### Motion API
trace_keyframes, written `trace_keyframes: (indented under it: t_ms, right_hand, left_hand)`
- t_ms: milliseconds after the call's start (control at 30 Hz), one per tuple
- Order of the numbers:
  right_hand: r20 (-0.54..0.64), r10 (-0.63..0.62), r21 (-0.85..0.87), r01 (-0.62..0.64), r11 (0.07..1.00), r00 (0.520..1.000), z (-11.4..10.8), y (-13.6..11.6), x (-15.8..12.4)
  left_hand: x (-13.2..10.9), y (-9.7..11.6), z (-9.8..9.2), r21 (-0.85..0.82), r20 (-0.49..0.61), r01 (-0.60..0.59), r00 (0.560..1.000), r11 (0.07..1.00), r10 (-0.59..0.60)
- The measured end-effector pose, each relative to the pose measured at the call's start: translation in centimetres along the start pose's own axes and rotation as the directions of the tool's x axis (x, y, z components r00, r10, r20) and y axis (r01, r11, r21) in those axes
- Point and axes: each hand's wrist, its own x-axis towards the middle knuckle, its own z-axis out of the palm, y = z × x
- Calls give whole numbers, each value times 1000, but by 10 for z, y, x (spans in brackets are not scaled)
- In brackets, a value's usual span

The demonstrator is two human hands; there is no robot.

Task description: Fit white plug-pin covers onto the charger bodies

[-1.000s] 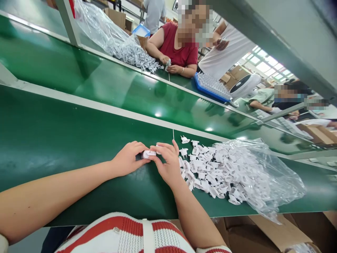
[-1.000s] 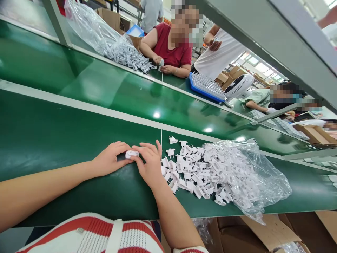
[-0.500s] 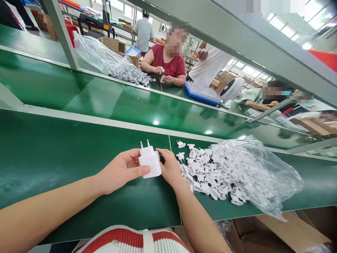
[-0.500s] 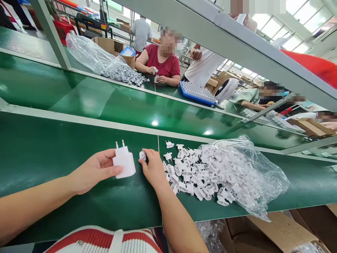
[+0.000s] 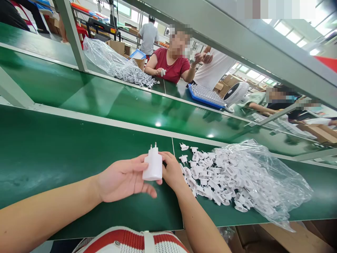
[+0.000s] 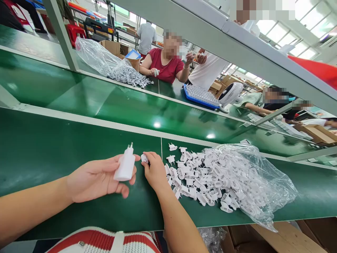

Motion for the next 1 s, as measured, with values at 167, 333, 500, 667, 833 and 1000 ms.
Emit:
trace_keyframes:
  t_ms: [167,333,500,667,833,1000]
  right_hand:
    - [-16,-14,-17,13,1000,1000,5,5,1]
    - [-25,-15,-16,15,1000,1000,6,8,1]
    - [-18,-5,-42,4,999,1000,5,7,0]
    - [-23,-4,-65,3,998,1000,5,7,1]
    - [-20,-10,-66,9,998,1000,6,9,0]
    - [-16,0,-72,-2,997,1000,6,8,0]
  left_hand:
    - [-2,3,3,-332,108,130,989,934,-100]
    - [-3,4,8,-276,114,105,991,956,-75]
    - [-5,5,8,-221,146,86,988,971,-54]
    - [-7,7,5,-169,208,67,978,983,-31]
    - [-6,9,6,-151,269,45,963,988,-3]
    - [-8,7,6,-138,294,21,956,990,21]
